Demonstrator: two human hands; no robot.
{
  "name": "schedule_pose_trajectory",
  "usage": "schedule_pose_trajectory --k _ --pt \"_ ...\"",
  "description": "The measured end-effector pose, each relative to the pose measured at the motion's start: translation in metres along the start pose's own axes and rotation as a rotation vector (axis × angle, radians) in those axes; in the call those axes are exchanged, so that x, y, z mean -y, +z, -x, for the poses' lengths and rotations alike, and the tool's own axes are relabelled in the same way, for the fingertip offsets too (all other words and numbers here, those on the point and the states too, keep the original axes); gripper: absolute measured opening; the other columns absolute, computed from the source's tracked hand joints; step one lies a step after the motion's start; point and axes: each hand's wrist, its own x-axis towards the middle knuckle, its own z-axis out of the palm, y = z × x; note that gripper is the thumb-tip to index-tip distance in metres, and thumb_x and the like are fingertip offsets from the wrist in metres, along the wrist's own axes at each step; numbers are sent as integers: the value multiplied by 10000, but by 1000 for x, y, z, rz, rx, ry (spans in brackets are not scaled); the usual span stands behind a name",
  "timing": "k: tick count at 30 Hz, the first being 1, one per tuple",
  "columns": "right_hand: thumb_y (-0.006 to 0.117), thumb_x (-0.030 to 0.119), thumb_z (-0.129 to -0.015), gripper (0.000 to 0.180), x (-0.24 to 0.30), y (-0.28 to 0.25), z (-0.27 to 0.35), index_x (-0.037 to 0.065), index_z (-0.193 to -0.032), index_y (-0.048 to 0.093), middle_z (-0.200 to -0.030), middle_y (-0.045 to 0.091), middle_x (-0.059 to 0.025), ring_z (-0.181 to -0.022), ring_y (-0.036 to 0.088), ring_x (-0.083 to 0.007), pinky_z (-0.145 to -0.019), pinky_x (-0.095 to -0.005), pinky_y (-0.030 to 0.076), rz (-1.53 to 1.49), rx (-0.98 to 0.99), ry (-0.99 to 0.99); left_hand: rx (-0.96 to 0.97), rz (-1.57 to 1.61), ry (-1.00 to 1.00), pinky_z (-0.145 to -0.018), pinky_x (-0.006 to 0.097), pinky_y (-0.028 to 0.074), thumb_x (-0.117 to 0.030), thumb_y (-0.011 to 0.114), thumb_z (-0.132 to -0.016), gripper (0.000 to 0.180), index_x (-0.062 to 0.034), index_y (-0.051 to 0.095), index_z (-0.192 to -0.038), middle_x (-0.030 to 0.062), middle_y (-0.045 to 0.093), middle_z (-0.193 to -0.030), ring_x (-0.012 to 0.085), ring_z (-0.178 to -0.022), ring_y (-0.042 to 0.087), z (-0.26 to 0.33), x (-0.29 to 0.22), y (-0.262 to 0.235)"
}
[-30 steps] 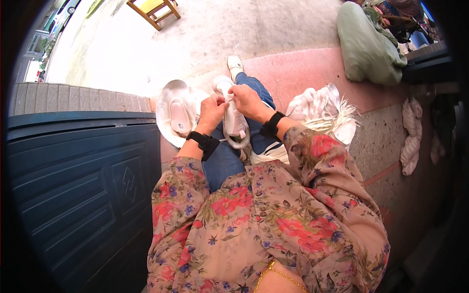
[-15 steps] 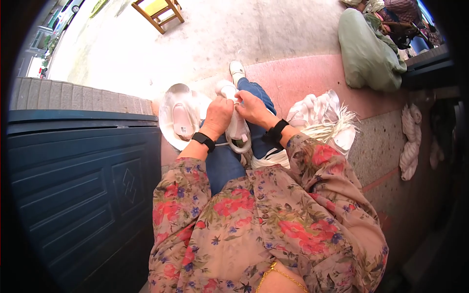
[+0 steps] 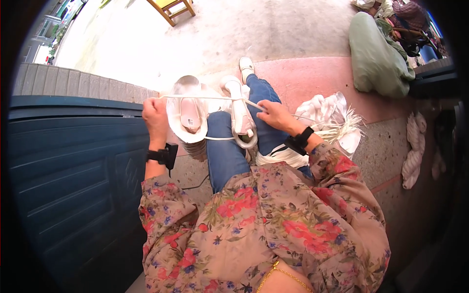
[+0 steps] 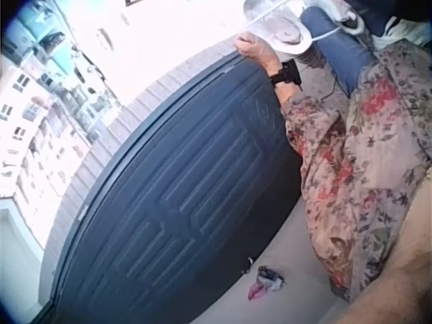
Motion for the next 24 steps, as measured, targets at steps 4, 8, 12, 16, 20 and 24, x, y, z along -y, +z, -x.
schedule_pose_trajectory --k 4,8,12,16,20,24 --pt "595 203 -775 327 16 -13 -1 23 -1044 550 -719 572 -116 -677 564 -224 -633 -325 447 -135 -1 -22 98 1326 -649 -825 385 442 -118 392 -872 197 30 522 -889 115 592 -849 228 -782 543 3 -30 15" --pt "559 192 -853 233 17 -73 15 40 -1026 593 -687 504 48 -618 475 -45 -550 -190 409 -588 90 -29 318 1577 -617 -717 331 467 -117 420 -872 133 -22 493 -814 26 491 -659 144 -634 496 8 -60 9" --pt "574 187 -844 319 -39 -180 83 18 -1111 527 -615 397 88 -495 339 -1 -456 -175 314 -818 -406 184 353 973 -563 -410 185 254 -165 510 -881 180 -128 421 -730 -76 304 -557 25 -443 282 1 2 -51" --pt "455 44 -896 202 -111 -262 166 8 -1087 506 -555 280 60 -480 266 -42 -449 -183 272 -1524 -645 70 93 1053 -600 -404 172 263 -102 514 -870 63 -44 497 -851 -68 336 -586 16 -459 314 -4 98 -186" --pt "474 98 -897 137 -146 -302 209 2 -986 514 -553 298 35 -499 313 -71 -480 -196 334 -1876 -709 -51 -220 1057 -645 -381 185 222 -90 507 -881 103 -51 455 -801 -35 307 -556 50 -441 279 -8 162 -311" --pt "450 71 -885 116 -164 -339 231 -17 -941 501 -700 454 -53 -624 418 -149 -646 -293 401 -1973 -840 -379 -348 866 -626 -362 196 217 -169 531 -884 220 -72 417 -722 -22 310 -556 62 -431 276 -33 149 -327"
